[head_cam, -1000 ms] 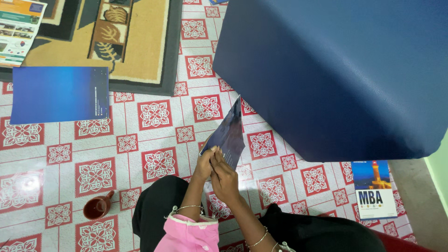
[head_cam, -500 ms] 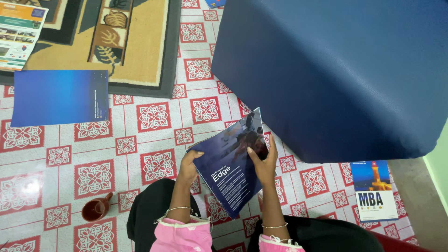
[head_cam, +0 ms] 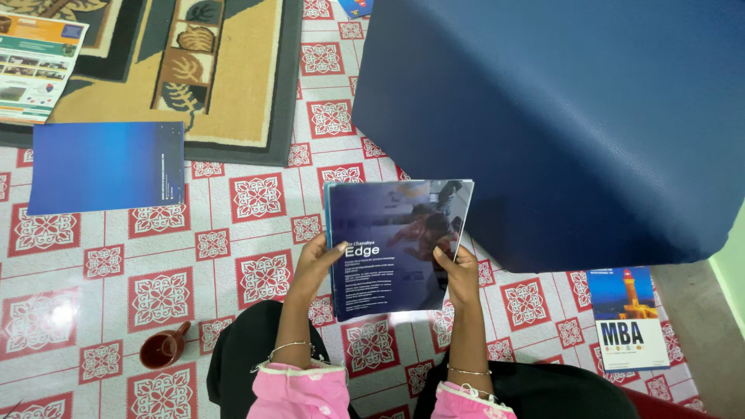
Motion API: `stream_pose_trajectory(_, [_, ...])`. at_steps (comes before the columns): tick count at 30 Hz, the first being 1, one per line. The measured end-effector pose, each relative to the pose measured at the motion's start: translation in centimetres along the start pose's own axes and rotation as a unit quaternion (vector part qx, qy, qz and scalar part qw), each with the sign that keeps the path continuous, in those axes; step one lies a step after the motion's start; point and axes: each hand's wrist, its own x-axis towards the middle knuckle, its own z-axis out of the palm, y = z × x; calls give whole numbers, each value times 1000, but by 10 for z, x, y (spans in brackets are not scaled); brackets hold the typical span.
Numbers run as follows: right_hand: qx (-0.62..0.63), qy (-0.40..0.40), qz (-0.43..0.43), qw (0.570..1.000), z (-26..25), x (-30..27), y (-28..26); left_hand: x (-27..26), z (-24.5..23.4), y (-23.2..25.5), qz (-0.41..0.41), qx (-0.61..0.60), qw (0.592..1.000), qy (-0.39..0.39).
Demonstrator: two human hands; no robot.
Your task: The person organizes brochures by gathering them from the floor and placing them onto a shelf within a cabinet.
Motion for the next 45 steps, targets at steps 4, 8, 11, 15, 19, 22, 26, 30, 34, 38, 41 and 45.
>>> stream_pose_trajectory(4, [25, 22, -66, 997, 1, 1, -2, -6, 24, 4, -4, 127, 992, -1])
stream_pose_trajectory(8, [-136, -37, -36, 989, 11, -6, -25, 1, 23, -8, 100, 111, 989, -2])
stream_pose_trajectory(11, [-78, -51, -51, 994, 15, -7, -32, -1, 21, -11, 99, 109, 989, -8])
stream_pose_trajectory(15, [-48, -29, -62, 996, 6, -5, -20, -7, 24, 1, 48, 169, 984, -19])
stream_pose_trajectory(19, [-41, -30, -74, 996, -4, 2, 5, -13, 31, 14, 56, 186, 981, -29])
stream_pose_trajectory(22, [-56, -14, -52, 997, -2, 5, 13, -13, 31, 13, 34, 199, 979, -2])
stream_pose_trajectory(26, [-31, -32, -9, 999, 13, -6, -9, -9, 25, 2, 89, 152, 984, 9])
stream_pose_trajectory(30, [12, -81, -6, 997, 26, -12, -28, -5, 19, -5, 108, 133, 984, 38])
stream_pose_trajectory(34, [5, -78, -12, 997, 23, -11, -25, -4, 19, -1, 82, 97, 992, 29])
stream_pose_trajectory(38, [13, -81, -17, 997, 19, -11, -19, -5, 23, 4, 52, 97, 993, 38])
stream_pose_trajectory(41, [-6, -67, -23, 997, 21, -11, -17, -3, 26, -1, 66, 124, 990, 32])
stream_pose_trajectory(45, [8, -58, -26, 998, 25, -12, -18, 5, 26, -14, 112, 113, 986, 40])
